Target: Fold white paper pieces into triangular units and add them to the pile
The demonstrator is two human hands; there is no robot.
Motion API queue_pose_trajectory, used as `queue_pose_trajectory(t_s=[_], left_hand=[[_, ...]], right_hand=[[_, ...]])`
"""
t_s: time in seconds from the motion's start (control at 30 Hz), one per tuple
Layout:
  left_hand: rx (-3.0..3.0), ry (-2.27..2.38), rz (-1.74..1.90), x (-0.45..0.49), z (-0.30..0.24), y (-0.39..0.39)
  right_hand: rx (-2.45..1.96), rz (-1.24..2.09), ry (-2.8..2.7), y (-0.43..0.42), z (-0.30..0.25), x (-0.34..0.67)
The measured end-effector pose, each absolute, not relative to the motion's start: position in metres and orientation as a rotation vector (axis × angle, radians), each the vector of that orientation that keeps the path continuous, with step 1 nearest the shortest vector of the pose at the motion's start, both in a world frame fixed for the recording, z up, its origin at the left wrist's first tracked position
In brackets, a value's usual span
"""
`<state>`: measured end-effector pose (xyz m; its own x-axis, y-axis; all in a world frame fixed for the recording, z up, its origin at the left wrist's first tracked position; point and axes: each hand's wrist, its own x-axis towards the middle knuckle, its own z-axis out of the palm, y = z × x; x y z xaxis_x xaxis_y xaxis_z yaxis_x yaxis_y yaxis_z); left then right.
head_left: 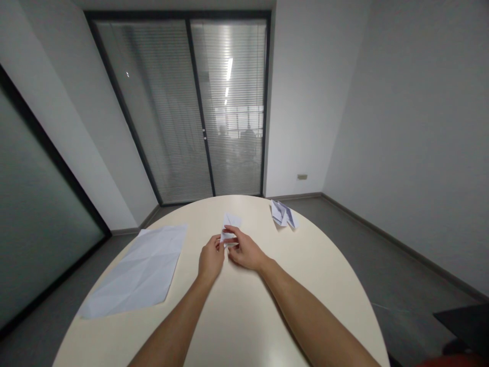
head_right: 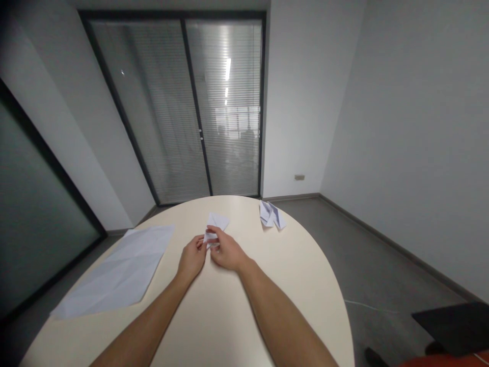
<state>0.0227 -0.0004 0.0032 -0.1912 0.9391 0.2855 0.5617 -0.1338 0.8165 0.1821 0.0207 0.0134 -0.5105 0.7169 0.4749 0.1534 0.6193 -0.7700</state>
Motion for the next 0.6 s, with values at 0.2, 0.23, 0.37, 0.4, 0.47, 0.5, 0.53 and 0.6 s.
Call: queue_pose_trajectory(t_s=[0.2, 0.23, 0.37, 0.4, 0.47, 0.5, 0.53, 0.6], left_hand=[[1.740, 2.048, 1.056, 0.016, 0.006, -0.002], [1.758, 2.081, 1.028, 0.015, 0.007, -0.002], [1.851, 2.188, 0.906, 0.009, 0.013, -0.004], [1.872, 2.216, 0.876, 0.007, 0.014, -0.005], [1.906, 2.263, 0.826, 0.005, 0.016, -0.005], [1.919, 2.279, 0.811, 0.004, 0.016, -0.005], [1.926, 2.290, 0.803, 0.003, 0.016, -0.005], [1.933, 2.300, 0.802, 0.000, 0.015, -0.003]], right_hand=[[-0.941, 0.572, -1.952, 0.032, 0.006, 0.185], [-1.012, 0.489, -1.907, 0.035, 0.006, 0.187], [-1.318, 0.272, -1.763, 0.045, 0.006, 0.201], [-1.399, 0.253, -1.744, 0.046, 0.006, 0.204], [-1.539, 0.249, -1.729, 0.049, 0.006, 0.209], [-1.586, 0.258, -1.730, 0.050, 0.006, 0.211], [-1.612, 0.270, -1.739, 0.050, 0.006, 0.212], [-1.620, 0.292, -1.767, 0.050, 0.006, 0.212]])
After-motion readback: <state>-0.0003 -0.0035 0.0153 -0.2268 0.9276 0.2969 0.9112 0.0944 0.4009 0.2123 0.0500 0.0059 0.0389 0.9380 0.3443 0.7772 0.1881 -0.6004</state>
